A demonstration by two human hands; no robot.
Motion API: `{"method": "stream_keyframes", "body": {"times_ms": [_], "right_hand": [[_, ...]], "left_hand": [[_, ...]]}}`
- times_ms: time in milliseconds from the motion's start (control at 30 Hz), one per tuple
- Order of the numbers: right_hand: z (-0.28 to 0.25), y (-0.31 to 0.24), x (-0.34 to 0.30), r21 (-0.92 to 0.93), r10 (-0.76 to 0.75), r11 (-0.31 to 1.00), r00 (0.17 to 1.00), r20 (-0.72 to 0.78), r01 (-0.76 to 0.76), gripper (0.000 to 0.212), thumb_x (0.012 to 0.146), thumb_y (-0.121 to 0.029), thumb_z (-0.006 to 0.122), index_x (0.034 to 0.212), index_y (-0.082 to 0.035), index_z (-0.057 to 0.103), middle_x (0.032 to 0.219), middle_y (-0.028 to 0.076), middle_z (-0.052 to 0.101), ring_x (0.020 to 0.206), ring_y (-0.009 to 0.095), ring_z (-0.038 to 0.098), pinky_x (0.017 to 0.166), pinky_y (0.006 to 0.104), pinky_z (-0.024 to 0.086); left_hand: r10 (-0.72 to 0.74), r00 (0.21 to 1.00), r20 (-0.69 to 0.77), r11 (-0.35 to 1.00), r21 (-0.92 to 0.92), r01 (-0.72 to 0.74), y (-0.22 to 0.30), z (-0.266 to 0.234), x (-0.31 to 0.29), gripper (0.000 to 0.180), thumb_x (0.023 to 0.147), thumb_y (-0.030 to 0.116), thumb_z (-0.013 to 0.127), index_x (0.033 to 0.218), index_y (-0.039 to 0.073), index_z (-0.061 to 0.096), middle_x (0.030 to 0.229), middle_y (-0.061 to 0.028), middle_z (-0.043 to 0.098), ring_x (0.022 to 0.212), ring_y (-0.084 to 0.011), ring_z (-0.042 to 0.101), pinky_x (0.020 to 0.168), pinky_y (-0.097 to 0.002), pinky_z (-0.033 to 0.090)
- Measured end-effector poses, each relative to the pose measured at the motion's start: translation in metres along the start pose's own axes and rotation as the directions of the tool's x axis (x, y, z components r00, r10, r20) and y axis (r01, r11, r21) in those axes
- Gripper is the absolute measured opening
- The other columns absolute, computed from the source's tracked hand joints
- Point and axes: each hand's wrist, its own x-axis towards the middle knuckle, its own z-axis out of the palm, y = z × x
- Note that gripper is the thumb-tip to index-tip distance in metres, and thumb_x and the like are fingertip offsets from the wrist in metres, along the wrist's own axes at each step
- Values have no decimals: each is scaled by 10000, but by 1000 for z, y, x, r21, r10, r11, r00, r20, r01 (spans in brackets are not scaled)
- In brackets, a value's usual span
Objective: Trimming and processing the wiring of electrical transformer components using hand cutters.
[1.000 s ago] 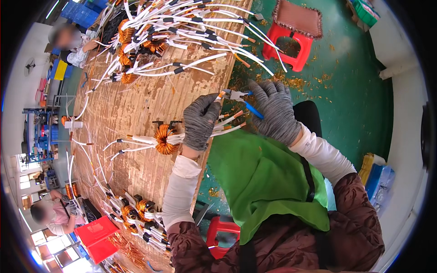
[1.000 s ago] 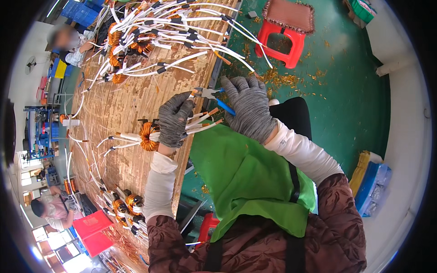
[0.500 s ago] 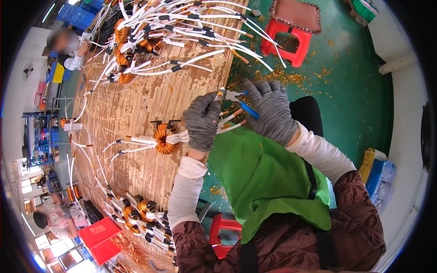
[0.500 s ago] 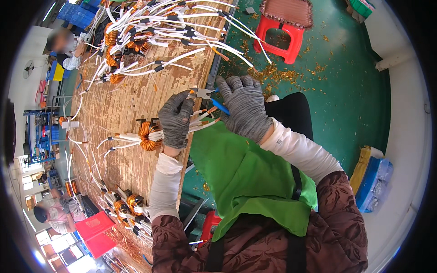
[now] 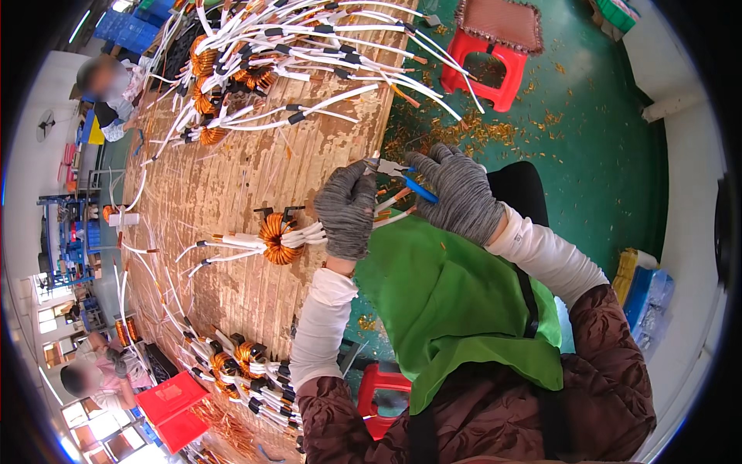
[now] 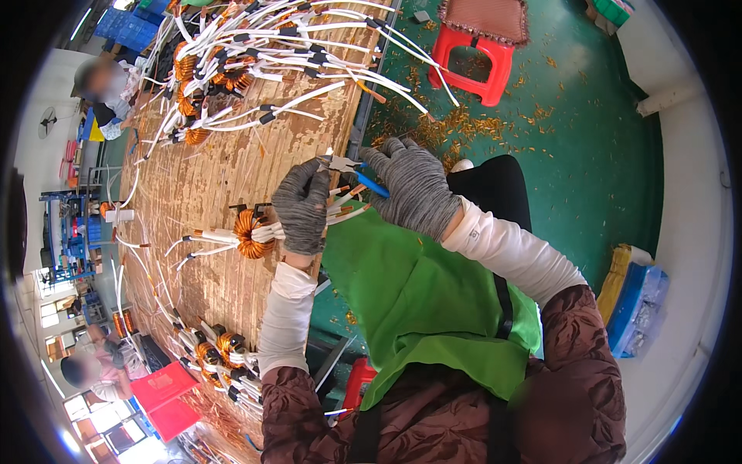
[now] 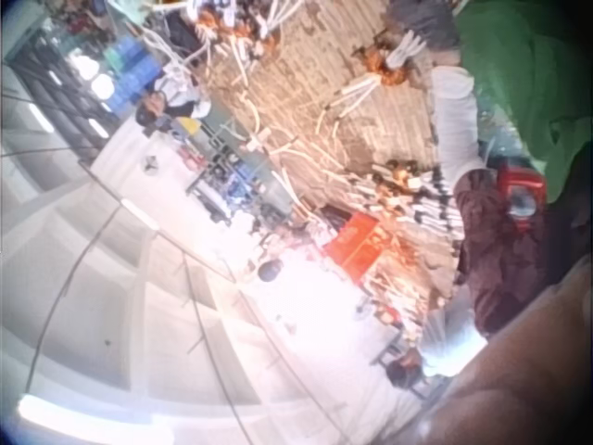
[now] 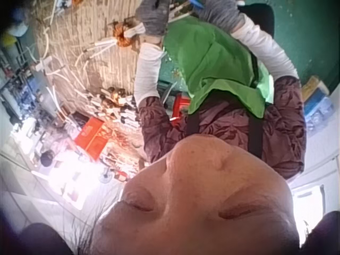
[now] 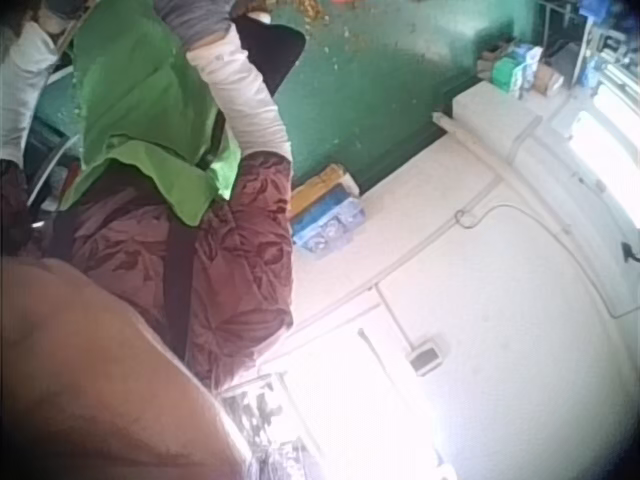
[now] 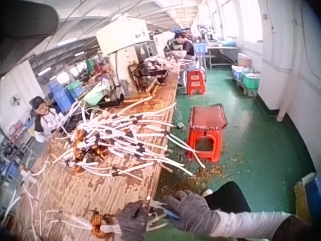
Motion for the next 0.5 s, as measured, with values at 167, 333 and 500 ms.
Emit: {"method": "stream_keyframes", "body": {"times_ms": [167, 333, 500], "right_hand": [[7, 10, -2, 62, -27, 998, 999, -31, 29, 451, 674, -206, 651, 1089, -52, 564, 879, 137, 567, 772, 319, 565, 667, 391, 470], [-4, 23, -9, 770, -32, 598, 953, 301, -223, 420, 693, -127, 610, 1099, -26, 572, 763, 77, 576, 593, 204, 549, 542, 304, 431], [-25, 44, -9, 939, 96, -133, 939, 330, -316, 517, 672, -93, 620, 1176, -29, 524, 711, 21, 529, 575, 105, 515, 527, 232, 431]], "left_hand": [[108, 994, -7, 991, 84, -107, -1, 5, 1, 139, 785, 12, 595, 911, -28, 638, 680, -94, 582, 576, -125, 528, 529, -260, 418], [124, 992, -31, 988, 96, -120, -6, 4, 0, 139, 789, 18, 586, 912, -23, 637, 669, -95, 576, 556, -139, 528, 517, -268, 414], [210, 978, -21, 960, 194, -202, -10, 0, 14, 148, 811, 46, 570, 933, -18, 623, 691, -102, 565, 597, -157, 549, 545, -292, 426]]}}
